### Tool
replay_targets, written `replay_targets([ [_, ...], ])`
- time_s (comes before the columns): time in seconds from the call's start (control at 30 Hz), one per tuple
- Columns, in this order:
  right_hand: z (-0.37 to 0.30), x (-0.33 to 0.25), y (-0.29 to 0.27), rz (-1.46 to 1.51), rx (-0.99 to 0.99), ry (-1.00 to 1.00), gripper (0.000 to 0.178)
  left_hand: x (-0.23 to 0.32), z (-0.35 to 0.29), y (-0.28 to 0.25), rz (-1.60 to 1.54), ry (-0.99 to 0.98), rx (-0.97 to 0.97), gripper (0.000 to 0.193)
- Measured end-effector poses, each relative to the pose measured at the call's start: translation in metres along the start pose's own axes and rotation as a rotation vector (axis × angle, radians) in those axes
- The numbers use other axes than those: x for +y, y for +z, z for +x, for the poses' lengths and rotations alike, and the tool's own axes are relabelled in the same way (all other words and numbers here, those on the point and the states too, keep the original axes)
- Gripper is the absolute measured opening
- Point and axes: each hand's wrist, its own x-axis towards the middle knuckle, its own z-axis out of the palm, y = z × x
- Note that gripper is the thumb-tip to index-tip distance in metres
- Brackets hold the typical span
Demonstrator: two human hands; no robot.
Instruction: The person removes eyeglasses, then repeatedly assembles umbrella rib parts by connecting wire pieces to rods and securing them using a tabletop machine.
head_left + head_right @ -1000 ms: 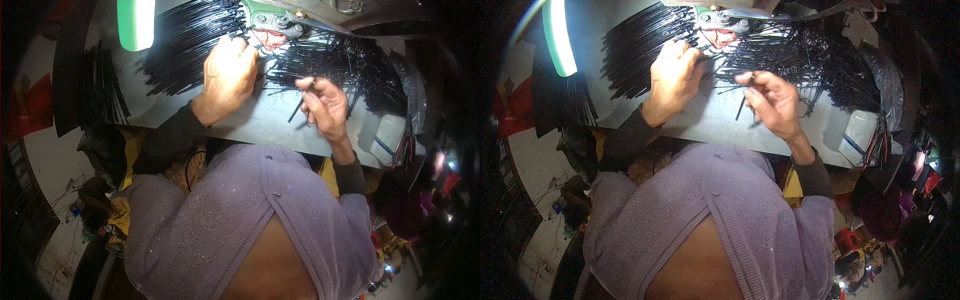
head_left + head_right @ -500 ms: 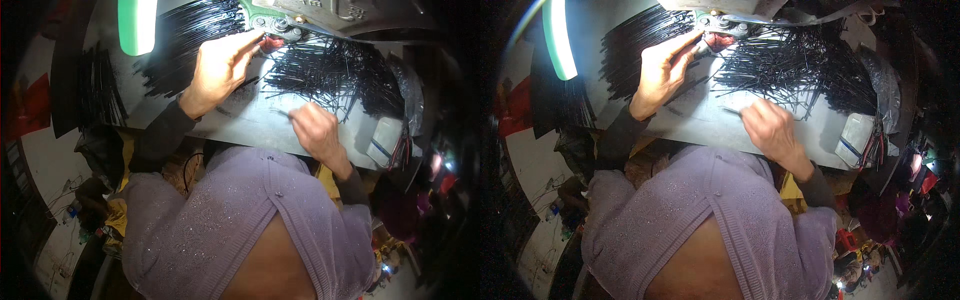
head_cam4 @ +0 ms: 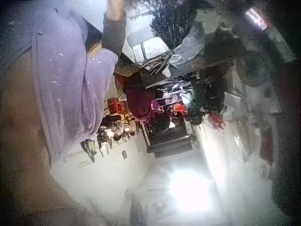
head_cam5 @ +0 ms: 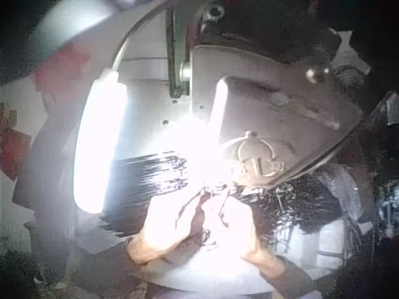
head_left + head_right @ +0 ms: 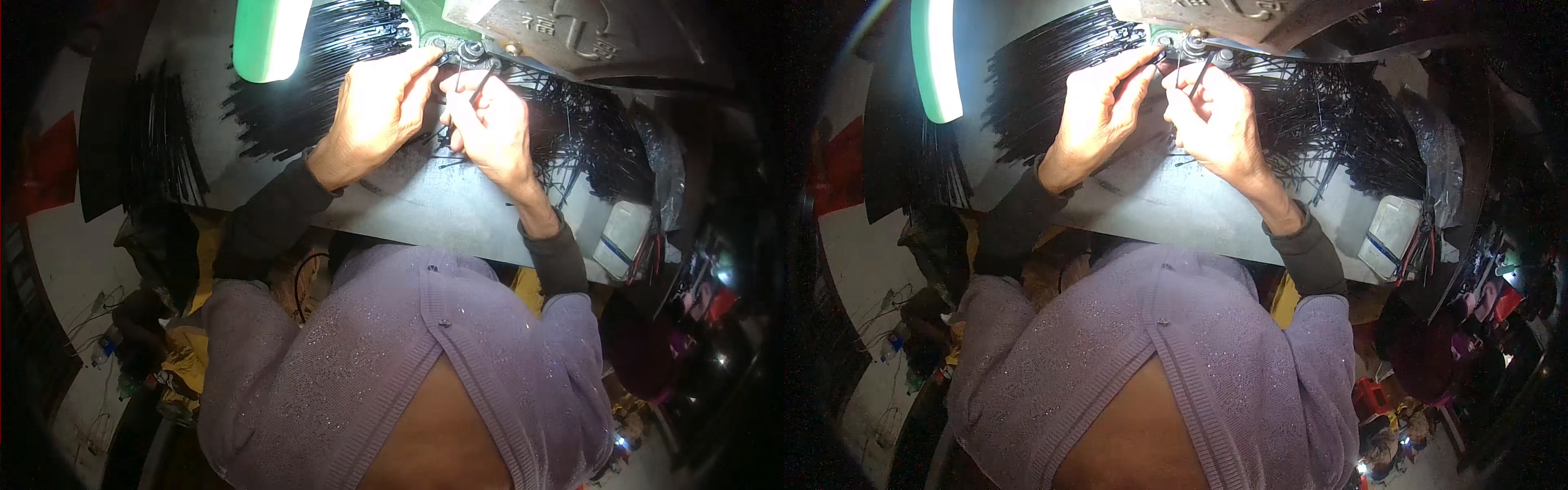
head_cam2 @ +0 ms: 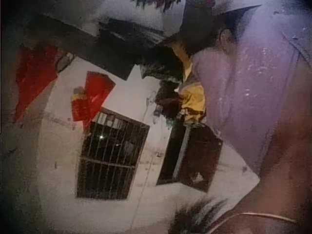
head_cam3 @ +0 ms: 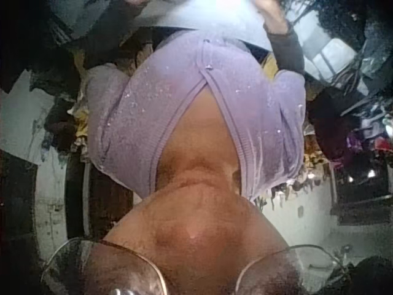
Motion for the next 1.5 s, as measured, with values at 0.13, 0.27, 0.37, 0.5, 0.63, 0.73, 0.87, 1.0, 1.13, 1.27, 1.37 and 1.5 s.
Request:
replay_targets([
  [0.13,0.000,0.000,-0.001,0.030,-0.007,0.025,0.015,0.000,0.002,-0.001,-0.015,-0.054,-0.010,0.025],
  [0.27,0.000,-0.002,-0.001,0.021,-0.016,0.043,0.016,-0.002,0.004,0.001,-0.029,-0.030,0.005,0.024],
  [0.37,-0.001,-0.001,-0.001,0.048,-0.020,0.050,0.016,-0.004,0.004,0.004,-0.010,-0.008,0.016,0.024],
  [0.5,0.000,0.002,-0.006,0.098,0.003,0.021,0.016,-0.004,0.002,0.009,0.107,0.086,-0.007,0.026],
  [0.63,0.002,0.001,-0.009,0.197,0.049,0.022,0.011,0.006,0.011,0.011,0.062,0.022,-0.026,0.026],
  [0.73,0.001,0.004,-0.009,0.178,0.062,0.005,0.012,0.005,0.015,0.012,0.051,0.030,0.008,0.027],
  [0.87,0.000,0.006,-0.010,0.170,0.050,0.025,0.012,0.000,0.014,0.016,0.045,0.048,-0.001,0.028],
  [1.0,0.001,0.005,-0.009,0.193,0.052,0.026,0.013,0.000,0.014,0.016,0.064,0.062,0.005,0.028],
  [1.13,0.003,0.004,-0.010,0.187,0.072,0.026,0.013,-0.006,0.016,0.022,0.169,0.210,0.085,0.024],
  [1.27,0.006,0.007,-0.013,0.201,0.066,0.021,0.013,-0.009,0.019,0.023,0.228,0.238,0.091,0.026],
  [1.37,0.006,0.009,-0.012,0.181,0.066,0.004,0.013,-0.009,0.018,0.023,0.230,0.248,0.086,0.026],
  [1.5,0.007,0.011,-0.011,0.135,0.072,-0.040,0.013,-0.008,0.018,0.022,0.234,0.237,0.083,0.025],
])
